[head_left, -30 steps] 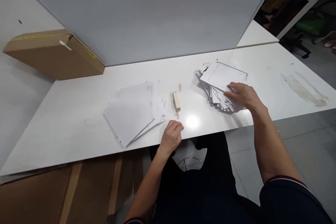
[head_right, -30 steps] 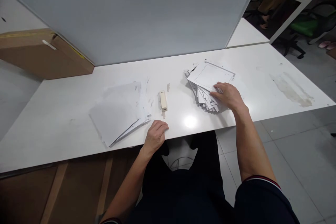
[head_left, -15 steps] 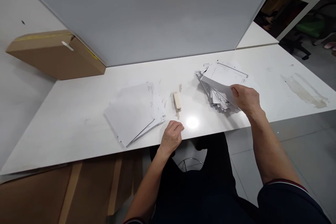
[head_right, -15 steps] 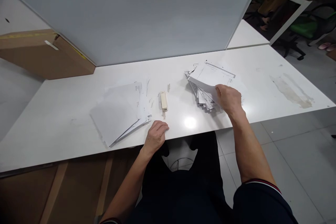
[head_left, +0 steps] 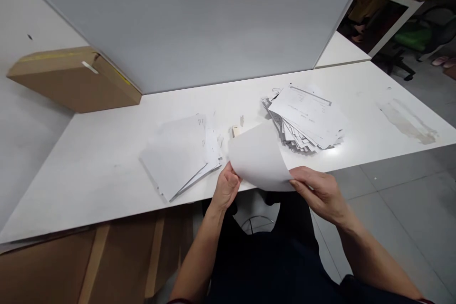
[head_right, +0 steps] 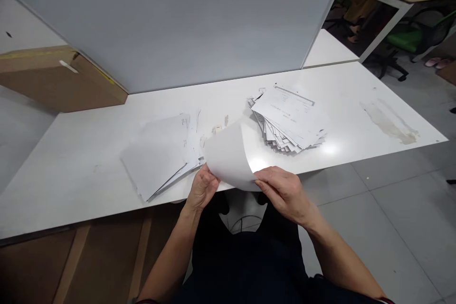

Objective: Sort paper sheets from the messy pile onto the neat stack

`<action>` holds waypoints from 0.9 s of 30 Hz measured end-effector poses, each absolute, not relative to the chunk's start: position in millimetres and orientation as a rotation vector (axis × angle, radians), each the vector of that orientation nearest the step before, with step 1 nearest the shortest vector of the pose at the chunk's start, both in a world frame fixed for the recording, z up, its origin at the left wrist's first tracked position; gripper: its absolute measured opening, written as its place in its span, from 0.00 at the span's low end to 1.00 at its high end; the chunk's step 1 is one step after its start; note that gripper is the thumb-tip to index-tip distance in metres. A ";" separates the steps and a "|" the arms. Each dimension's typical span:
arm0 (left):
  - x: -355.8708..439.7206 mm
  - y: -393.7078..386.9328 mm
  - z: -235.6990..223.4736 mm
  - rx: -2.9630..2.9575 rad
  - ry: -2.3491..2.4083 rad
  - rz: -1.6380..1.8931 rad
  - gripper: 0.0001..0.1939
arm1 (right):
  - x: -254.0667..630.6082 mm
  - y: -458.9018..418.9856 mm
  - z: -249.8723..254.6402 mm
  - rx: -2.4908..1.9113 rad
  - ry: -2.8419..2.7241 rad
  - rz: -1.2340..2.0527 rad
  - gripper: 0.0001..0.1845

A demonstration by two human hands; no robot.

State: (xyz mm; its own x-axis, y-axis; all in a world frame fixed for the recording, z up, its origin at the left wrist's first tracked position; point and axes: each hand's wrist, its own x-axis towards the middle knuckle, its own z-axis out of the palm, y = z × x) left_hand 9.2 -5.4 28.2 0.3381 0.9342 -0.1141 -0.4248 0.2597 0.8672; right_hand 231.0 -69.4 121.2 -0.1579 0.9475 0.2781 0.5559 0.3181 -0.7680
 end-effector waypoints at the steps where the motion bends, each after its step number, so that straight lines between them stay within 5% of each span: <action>1: 10.1 -6.9 29.0 0.779 0.741 1.024 0.39 | 230.6 -69.7 115.6 -1.384 -1.788 0.737 0.12; 7: 6.4 -9.5 28.5 0.593 0.883 1.069 0.21 | 246.9 -54.4 100.0 -1.561 -1.595 1.097 0.14; 14: -0.1 -0.5 26.1 0.623 0.870 1.023 0.20 | 321.2 25.1 89.4 -1.914 -1.560 0.115 0.20; 19: -0.4 1.6 23.4 0.607 0.855 0.995 0.20 | 344.2 63.2 72.2 -2.059 -1.809 0.187 0.32; 27: 0.0 2.2 25.7 0.593 0.846 0.993 0.19 | 340.9 58.4 64.4 -1.944 -1.981 0.086 0.18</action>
